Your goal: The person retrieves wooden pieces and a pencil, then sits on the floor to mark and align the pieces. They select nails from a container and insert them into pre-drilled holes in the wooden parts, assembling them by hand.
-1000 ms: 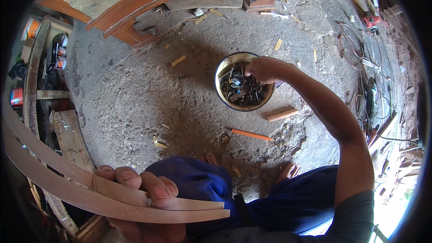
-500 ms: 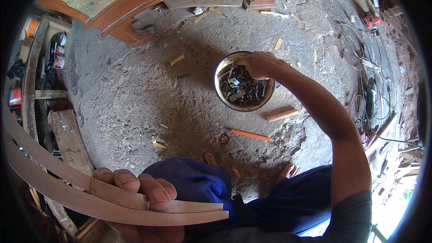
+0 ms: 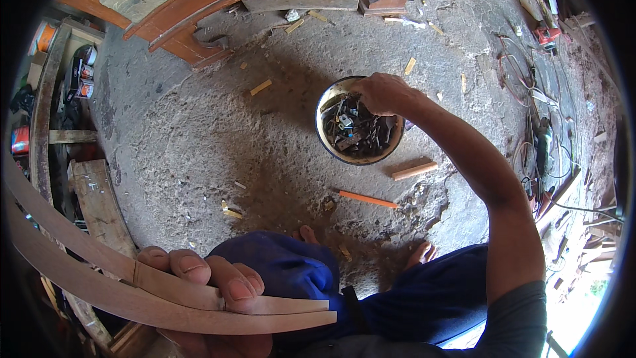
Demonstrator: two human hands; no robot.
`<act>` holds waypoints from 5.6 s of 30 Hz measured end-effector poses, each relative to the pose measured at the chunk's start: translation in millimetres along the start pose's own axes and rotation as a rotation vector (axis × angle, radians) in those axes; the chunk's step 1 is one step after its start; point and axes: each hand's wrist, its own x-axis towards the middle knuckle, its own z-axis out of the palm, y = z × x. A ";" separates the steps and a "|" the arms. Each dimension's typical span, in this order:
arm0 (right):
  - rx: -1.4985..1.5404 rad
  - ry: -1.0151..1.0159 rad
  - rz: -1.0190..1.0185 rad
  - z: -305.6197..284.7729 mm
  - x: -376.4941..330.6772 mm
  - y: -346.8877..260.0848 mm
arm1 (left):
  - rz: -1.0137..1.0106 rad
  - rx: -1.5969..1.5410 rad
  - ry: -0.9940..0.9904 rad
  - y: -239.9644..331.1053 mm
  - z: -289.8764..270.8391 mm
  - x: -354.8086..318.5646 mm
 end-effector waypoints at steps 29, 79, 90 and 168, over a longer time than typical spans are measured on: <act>0.278 -0.231 0.045 3.4 27.1 -1.3 | 0.157 0.307 0.092 -6.3 10.9 -7.3; -0.094 -0.110 -0.139 -10.9 4.5 7.5 | 0.191 1.015 0.365 -11.2 2.0 -9.7; -0.224 -0.163 -0.130 -36.0 -7.4 6.4 | 0.188 0.480 0.089 -14.0 9.9 4.1; -0.184 -0.008 -0.174 -8.9 13.2 -10.4 | 0.097 0.201 0.000 -9.4 -0.1 10.8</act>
